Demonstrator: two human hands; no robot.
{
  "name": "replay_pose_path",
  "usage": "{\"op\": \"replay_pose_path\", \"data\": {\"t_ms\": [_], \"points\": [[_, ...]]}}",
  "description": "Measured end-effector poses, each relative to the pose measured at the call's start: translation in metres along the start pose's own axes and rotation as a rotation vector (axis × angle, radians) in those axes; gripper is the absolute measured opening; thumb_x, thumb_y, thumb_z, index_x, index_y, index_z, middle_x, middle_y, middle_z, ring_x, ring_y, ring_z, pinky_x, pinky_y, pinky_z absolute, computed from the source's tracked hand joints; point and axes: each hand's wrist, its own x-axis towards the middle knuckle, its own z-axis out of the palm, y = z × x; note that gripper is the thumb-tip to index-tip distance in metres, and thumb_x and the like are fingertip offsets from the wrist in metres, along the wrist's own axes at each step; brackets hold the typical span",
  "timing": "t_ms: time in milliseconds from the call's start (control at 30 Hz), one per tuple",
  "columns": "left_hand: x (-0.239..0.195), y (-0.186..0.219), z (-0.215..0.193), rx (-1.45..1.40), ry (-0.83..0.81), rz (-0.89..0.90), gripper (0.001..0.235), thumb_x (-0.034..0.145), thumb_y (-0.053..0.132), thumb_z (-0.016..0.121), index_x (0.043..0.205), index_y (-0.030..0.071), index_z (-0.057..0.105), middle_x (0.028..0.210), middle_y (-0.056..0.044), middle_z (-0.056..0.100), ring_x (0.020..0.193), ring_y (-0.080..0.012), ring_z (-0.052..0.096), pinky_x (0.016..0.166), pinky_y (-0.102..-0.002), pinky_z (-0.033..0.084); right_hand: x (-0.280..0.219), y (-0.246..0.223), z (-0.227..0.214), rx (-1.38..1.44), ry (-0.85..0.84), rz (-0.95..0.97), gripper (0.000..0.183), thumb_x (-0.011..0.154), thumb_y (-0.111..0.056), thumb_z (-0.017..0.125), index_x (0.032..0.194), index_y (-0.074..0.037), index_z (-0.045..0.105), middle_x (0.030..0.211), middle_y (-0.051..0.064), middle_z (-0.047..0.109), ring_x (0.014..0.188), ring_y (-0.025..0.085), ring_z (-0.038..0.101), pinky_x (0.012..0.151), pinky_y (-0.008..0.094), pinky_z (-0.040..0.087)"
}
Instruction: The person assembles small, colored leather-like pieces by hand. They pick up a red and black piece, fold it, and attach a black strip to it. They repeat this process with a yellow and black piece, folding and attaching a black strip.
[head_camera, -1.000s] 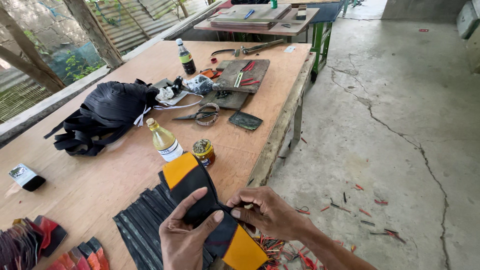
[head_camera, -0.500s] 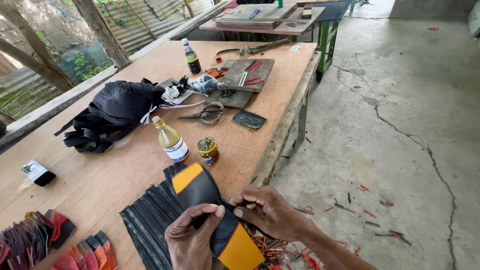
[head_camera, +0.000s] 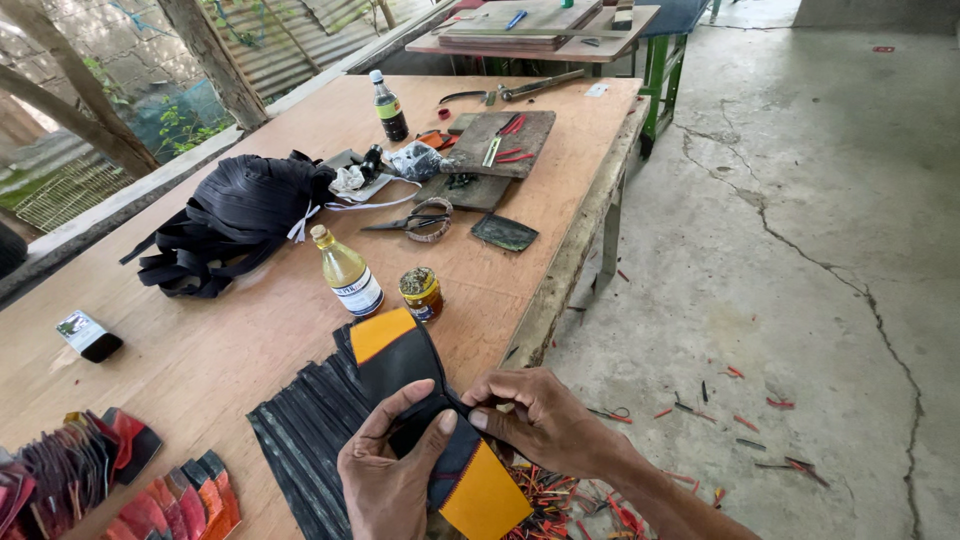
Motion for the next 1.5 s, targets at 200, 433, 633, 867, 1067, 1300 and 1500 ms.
{"op": "replay_pose_path", "data": {"t_ms": [200, 433, 633, 867, 1067, 1300, 1500], "points": [[0.002, -0.002, -0.002, -0.018, 0.013, -0.031, 0.044, 0.068, -0.016, 0.081, 0.111, -0.009, 0.072, 0.094, -0.017, 0.078, 0.084, -0.0165, 0.075, 0.078, -0.028, 0.064, 0.001, -0.001, 0.001, -0.110, 0.001, -0.124, 0.014, 0.099, -0.010, 0.068, 0.106, 0.002, 0.067, 0.089, 0.006, 0.071, 0.081, 0.008, 0.063, 0.070, 0.028, 0.053], [0.001, -0.006, -0.007, -0.078, 0.053, -0.053, 0.042, 0.069, -0.016, 0.080, 0.110, -0.011, 0.072, 0.093, -0.018, 0.077, 0.083, -0.0177, 0.074, 0.077, -0.029, 0.064, 0.003, -0.003, 0.007, -0.141, 0.000, -0.084, 0.016, 0.098, -0.013, 0.068, 0.107, 0.000, 0.068, 0.091, 0.007, 0.073, 0.083, 0.010, 0.067, 0.071, 0.030, 0.056], [0.007, -0.016, -0.015, -0.221, -0.001, -0.086, 0.041, 0.070, -0.017, 0.078, 0.110, -0.011, 0.071, 0.097, -0.022, 0.077, 0.085, -0.0202, 0.075, 0.078, -0.031, 0.065, 0.001, -0.007, 0.001, -0.271, -0.040, -0.245, 0.012, 0.100, -0.008, 0.064, 0.107, 0.001, 0.064, 0.091, 0.011, 0.070, 0.083, 0.022, 0.069, 0.074, 0.035, 0.054], [0.018, -0.031, -0.026, -0.465, -0.116, -0.354, 0.037, 0.074, -0.014, 0.071, 0.111, -0.007, 0.070, 0.096, -0.021, 0.077, 0.083, -0.0253, 0.076, 0.073, -0.037, 0.065, 0.008, -0.004, -0.005, -0.280, -0.089, -0.350, 0.011, 0.099, -0.004, 0.063, 0.109, 0.001, 0.062, 0.093, 0.010, 0.067, 0.083, 0.022, 0.067, 0.074, 0.036, 0.054], [0.018, -0.033, -0.021, -0.410, -0.071, -0.152, 0.038, 0.075, -0.018, 0.074, 0.112, -0.011, 0.070, 0.096, -0.021, 0.076, 0.085, -0.0226, 0.074, 0.077, -0.034, 0.064, 0.004, -0.013, 0.001, -0.262, -0.043, -0.170, 0.010, 0.099, -0.008, 0.065, 0.106, -0.001, 0.064, 0.087, 0.008, 0.067, 0.077, 0.018, 0.067, 0.068, 0.035, 0.053], [0.012, -0.015, -0.016, -0.369, -0.069, -0.117, 0.039, 0.074, -0.018, 0.075, 0.112, -0.011, 0.071, 0.096, -0.021, 0.077, 0.086, -0.0215, 0.075, 0.078, -0.034, 0.065, 0.001, -0.015, 0.005, -0.043, -0.030, 0.024, 0.011, 0.099, -0.010, 0.064, 0.103, -0.001, 0.064, 0.082, 0.006, 0.065, 0.068, 0.014, 0.063, 0.061, 0.031, 0.051], [0.008, -0.008, -0.010, -0.302, -0.008, -0.050, 0.043, 0.072, -0.017, 0.077, 0.114, -0.011, 0.071, 0.097, -0.019, 0.078, 0.086, -0.0185, 0.074, 0.078, -0.031, 0.064, 0.001, -0.012, 0.007, -0.163, 0.004, -0.144, 0.013, 0.099, -0.012, 0.067, 0.103, 0.001, 0.066, 0.086, 0.003, 0.068, 0.077, 0.008, 0.063, 0.068, 0.027, 0.054]]}}
